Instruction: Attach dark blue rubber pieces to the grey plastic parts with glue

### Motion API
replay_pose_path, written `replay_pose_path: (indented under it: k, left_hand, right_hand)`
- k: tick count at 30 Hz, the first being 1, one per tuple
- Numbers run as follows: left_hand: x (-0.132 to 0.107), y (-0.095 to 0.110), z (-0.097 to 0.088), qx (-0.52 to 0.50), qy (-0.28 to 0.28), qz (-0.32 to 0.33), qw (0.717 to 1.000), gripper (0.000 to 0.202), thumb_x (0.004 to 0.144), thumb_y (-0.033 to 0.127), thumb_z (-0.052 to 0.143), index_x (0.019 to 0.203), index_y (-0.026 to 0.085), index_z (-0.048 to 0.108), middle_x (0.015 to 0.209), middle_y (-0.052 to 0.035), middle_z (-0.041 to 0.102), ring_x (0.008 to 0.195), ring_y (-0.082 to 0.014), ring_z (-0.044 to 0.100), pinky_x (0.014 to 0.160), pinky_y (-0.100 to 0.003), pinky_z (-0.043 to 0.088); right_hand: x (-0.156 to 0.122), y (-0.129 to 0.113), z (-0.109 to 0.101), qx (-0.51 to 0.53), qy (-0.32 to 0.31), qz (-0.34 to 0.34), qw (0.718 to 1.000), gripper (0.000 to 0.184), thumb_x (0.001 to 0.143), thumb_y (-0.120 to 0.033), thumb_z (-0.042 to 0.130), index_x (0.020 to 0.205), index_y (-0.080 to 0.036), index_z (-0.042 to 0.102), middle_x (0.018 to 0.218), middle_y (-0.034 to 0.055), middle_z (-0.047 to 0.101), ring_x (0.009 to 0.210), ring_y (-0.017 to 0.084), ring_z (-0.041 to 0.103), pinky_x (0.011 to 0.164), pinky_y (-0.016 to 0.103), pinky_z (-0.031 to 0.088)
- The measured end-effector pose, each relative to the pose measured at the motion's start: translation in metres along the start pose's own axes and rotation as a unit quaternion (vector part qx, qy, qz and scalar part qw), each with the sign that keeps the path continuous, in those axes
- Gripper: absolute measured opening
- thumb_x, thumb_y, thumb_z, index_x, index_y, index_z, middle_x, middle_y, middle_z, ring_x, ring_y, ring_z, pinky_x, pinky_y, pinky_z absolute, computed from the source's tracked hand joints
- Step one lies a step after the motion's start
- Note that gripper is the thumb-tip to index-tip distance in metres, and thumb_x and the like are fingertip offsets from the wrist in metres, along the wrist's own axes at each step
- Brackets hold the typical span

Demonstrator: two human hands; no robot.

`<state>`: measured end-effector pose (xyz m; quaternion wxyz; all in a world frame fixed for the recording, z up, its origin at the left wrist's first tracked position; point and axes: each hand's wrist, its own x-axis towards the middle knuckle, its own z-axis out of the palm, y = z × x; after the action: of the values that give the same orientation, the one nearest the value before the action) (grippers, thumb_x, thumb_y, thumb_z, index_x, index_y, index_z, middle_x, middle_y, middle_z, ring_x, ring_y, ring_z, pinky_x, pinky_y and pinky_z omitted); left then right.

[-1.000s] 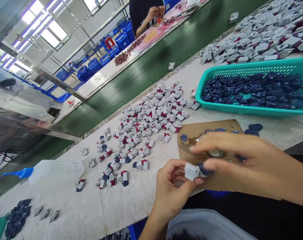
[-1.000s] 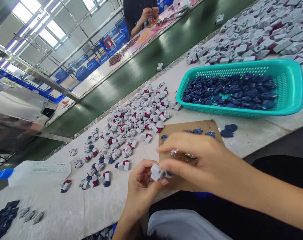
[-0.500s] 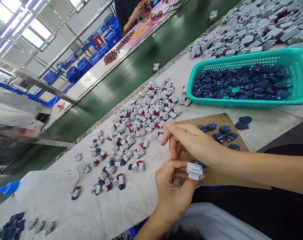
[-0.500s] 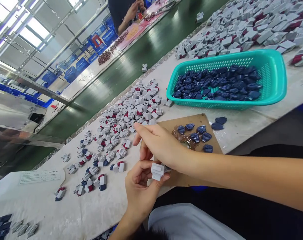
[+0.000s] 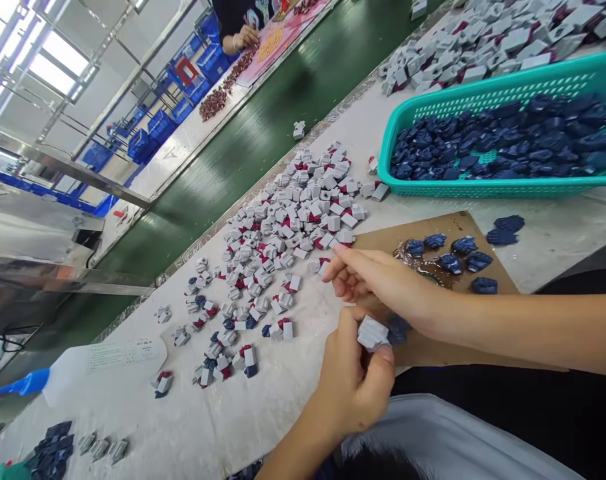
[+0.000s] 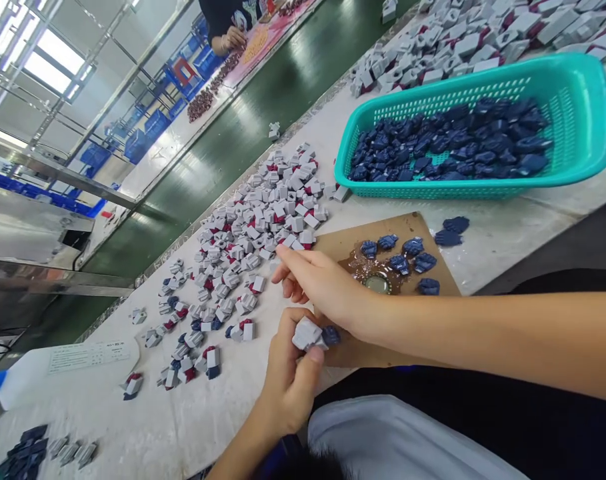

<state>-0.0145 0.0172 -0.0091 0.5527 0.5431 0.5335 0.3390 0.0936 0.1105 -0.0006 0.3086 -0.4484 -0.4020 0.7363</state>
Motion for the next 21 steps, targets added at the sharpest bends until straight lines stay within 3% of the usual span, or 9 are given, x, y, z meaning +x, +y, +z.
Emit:
replay_pose_path:
  k: [3, 7, 10, 14, 18, 21]
  left_hand:
    - [0.004, -0.003, 0.008, 0.0, 0.051, 0.0, 0.999, 0.037, 0.092, 0.053, 0.036, 0.093, 0.021, 0.054, 0.073, -0.0023, 0.054, 0.062, -0.0161, 0.047, 0.057, -0.025, 0.036]
    - [0.012, -0.006, 0.02, 0.021, 0.125, 0.054, 0.99, 0.047, 0.094, 0.054, 0.028, 0.093, 0.02, 0.06, 0.083, -0.0069, 0.062, 0.079, -0.0207, 0.054, 0.074, -0.029, 0.041]
    - [0.015, -0.008, 0.025, 0.038, 0.18, 0.112, 0.977, 0.047, 0.094, 0.054, 0.029, 0.089, 0.02, 0.061, 0.085, -0.0074, 0.061, 0.084, -0.0218, 0.055, 0.077, -0.029, 0.041]
    - [0.014, -0.013, 0.028, 0.097, 0.174, 0.139, 0.97, 0.044, 0.097, 0.047, 0.025, 0.087, 0.02, 0.058, 0.082, -0.0056, 0.058, 0.078, -0.0192, 0.055, 0.073, -0.029, 0.043]
    - [0.011, -0.013, 0.027, 0.143, 0.166, 0.189, 0.957, 0.039, 0.098, 0.038, 0.022, 0.09, 0.019, 0.054, 0.078, -0.0046, 0.056, 0.074, -0.0185, 0.055, 0.066, -0.029, 0.044]
    - [0.005, -0.007, 0.021, 0.171, 0.158, 0.223, 0.947, 0.034, 0.098, 0.033, 0.023, 0.1, 0.019, 0.054, 0.086, -0.0058, 0.059, 0.084, -0.0191, 0.057, 0.071, -0.03, 0.046]
  right_hand:
    - [-0.006, 0.001, 0.004, 0.035, 0.011, 0.047, 0.998, 0.047, 0.093, -0.051, 0.037, 0.075, -0.013, 0.059, 0.07, 0.0019, 0.058, 0.065, 0.007, 0.055, 0.06, 0.015, 0.043]
    - [-0.014, 0.003, 0.012, 0.071, -0.022, 0.103, 0.992, 0.051, 0.091, -0.058, 0.035, 0.077, -0.015, 0.057, 0.068, 0.0044, 0.064, 0.064, 0.011, 0.06, 0.058, 0.019, 0.047]
    - [-0.016, 0.002, 0.014, 0.088, -0.046, 0.109, 0.989, 0.059, 0.09, -0.065, 0.029, 0.072, -0.015, 0.055, 0.056, 0.005, 0.062, 0.052, 0.011, 0.058, 0.053, 0.02, 0.046]
    - [-0.018, 0.005, 0.012, 0.091, -0.056, 0.082, 0.991, 0.067, 0.086, -0.071, 0.026, 0.059, -0.015, 0.05, 0.047, 0.0047, 0.058, 0.044, 0.009, 0.053, 0.049, 0.018, 0.043]
    - [-0.022, 0.013, 0.016, 0.088, -0.051, 0.061, 0.993, 0.07, 0.073, -0.083, 0.035, 0.056, -0.016, 0.047, 0.047, 0.0035, 0.057, 0.045, 0.01, 0.053, 0.047, 0.018, 0.042]
    - [-0.026, 0.012, 0.026, 0.075, -0.087, 0.045, 0.992, 0.071, 0.071, -0.085, 0.032, 0.058, -0.017, 0.048, 0.048, 0.003, 0.056, 0.048, 0.011, 0.054, 0.049, 0.02, 0.044]
